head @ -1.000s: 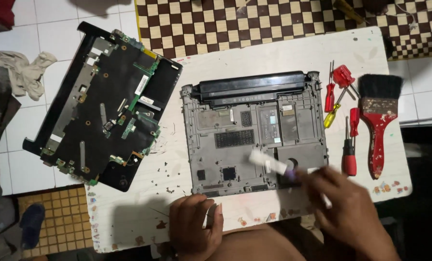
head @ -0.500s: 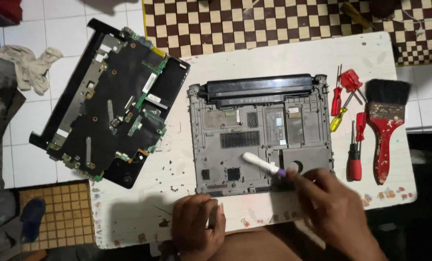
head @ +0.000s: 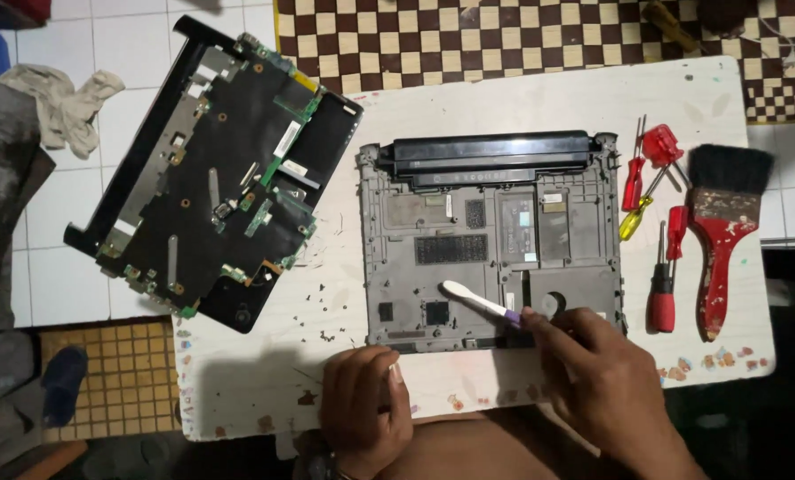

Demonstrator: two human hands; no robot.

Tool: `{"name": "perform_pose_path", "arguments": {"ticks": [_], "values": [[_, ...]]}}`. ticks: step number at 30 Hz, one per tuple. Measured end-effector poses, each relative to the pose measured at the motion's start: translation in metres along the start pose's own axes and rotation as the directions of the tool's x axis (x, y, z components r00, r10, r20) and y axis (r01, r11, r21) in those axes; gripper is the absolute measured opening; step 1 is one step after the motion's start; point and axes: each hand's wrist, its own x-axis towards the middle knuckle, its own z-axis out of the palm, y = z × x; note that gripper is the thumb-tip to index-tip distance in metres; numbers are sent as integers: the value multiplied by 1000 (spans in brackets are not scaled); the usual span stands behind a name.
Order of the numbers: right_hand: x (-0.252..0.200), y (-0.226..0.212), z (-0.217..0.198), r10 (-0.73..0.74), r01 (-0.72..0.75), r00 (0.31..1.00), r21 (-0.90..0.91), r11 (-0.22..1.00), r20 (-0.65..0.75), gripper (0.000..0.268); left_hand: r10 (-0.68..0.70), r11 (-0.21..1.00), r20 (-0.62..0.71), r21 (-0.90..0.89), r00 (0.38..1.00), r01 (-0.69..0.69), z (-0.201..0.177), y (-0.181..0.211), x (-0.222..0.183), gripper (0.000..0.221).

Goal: Disassembling, cleaning, and reassembling a laptop using brushes and a screwdriver.

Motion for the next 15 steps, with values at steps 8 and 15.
{"name": "perform_pose_path", "arguments": {"ticks": [8,15], "values": [[-1,-7,-7,-56,22,988,223,975,147,58,-23,999,-18,-46,1000,22,-3,5,1,27],[2,-5,2,7,-9,995,25,1000,98,54,8,998,-58,-57,998,-11,-8,8,11,26]]}}
